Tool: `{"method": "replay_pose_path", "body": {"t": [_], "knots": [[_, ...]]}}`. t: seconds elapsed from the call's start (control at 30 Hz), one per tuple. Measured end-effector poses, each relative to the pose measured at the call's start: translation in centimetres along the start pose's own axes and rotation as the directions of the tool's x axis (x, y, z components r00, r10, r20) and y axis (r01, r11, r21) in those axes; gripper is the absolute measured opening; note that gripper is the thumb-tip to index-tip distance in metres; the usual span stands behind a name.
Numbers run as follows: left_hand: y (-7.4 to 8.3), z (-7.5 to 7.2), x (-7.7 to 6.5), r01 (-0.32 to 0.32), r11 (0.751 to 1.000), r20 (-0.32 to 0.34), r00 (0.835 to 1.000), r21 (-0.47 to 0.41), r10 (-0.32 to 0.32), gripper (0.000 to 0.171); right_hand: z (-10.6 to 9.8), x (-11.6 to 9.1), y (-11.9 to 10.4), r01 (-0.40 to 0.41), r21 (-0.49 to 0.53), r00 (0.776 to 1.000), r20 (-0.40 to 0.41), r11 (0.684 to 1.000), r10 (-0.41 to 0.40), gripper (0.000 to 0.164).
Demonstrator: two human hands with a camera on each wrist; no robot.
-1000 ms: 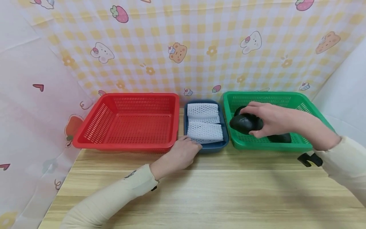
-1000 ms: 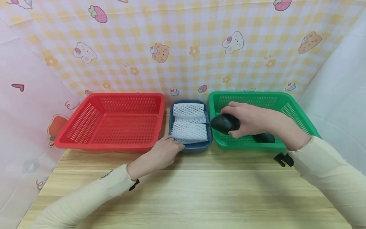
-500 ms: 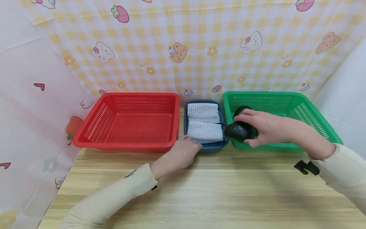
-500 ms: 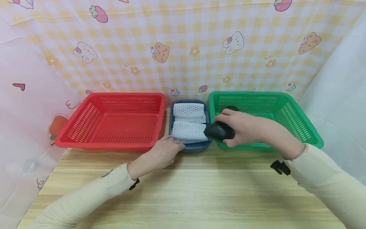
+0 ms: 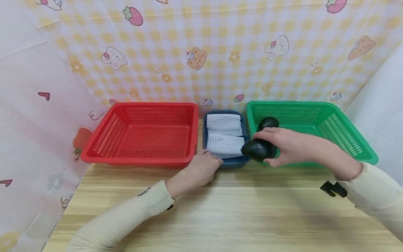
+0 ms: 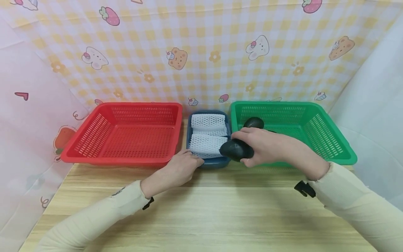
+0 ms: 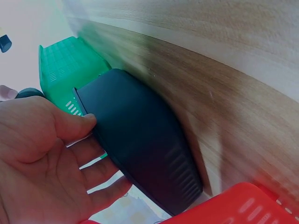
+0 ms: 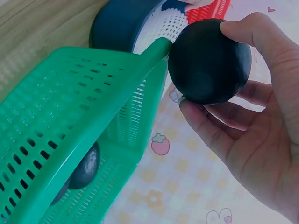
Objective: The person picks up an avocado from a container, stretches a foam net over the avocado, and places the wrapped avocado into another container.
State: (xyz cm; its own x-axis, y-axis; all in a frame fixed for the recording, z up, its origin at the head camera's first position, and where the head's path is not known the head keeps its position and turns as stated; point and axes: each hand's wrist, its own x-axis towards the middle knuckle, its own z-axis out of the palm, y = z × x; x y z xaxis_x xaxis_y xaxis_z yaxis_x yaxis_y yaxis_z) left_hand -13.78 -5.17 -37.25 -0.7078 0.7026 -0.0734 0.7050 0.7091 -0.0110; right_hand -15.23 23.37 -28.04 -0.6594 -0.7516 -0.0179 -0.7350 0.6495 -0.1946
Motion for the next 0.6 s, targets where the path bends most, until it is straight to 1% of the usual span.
{"method": "replay_pose_path", "body": {"t": [0.17,0.37,0.6], "knots": [[0.0,0.0,0.0,0.000,1.000,0.001,1.000,-0.006,0.000,0.034,0.1,0.0,-0.5,0.013,0.011,1.000,0.010,1.000,-0.013,0.061],[-0.1,0.0,0.0,-0.003,1.000,0.004,1.000,-0.017,0.004,0.036,0.4,0.0,-1.0,0.056,0.016,0.998,0.011,0.998,-0.056,0.058],[0.0,-0.1,0.0,-0.003,1.000,-0.003,1.000,-0.012,0.003,0.034,0.9,0.0,-1.5,0.063,0.011,0.997,0.033,0.998,-0.063,0.059]]}}
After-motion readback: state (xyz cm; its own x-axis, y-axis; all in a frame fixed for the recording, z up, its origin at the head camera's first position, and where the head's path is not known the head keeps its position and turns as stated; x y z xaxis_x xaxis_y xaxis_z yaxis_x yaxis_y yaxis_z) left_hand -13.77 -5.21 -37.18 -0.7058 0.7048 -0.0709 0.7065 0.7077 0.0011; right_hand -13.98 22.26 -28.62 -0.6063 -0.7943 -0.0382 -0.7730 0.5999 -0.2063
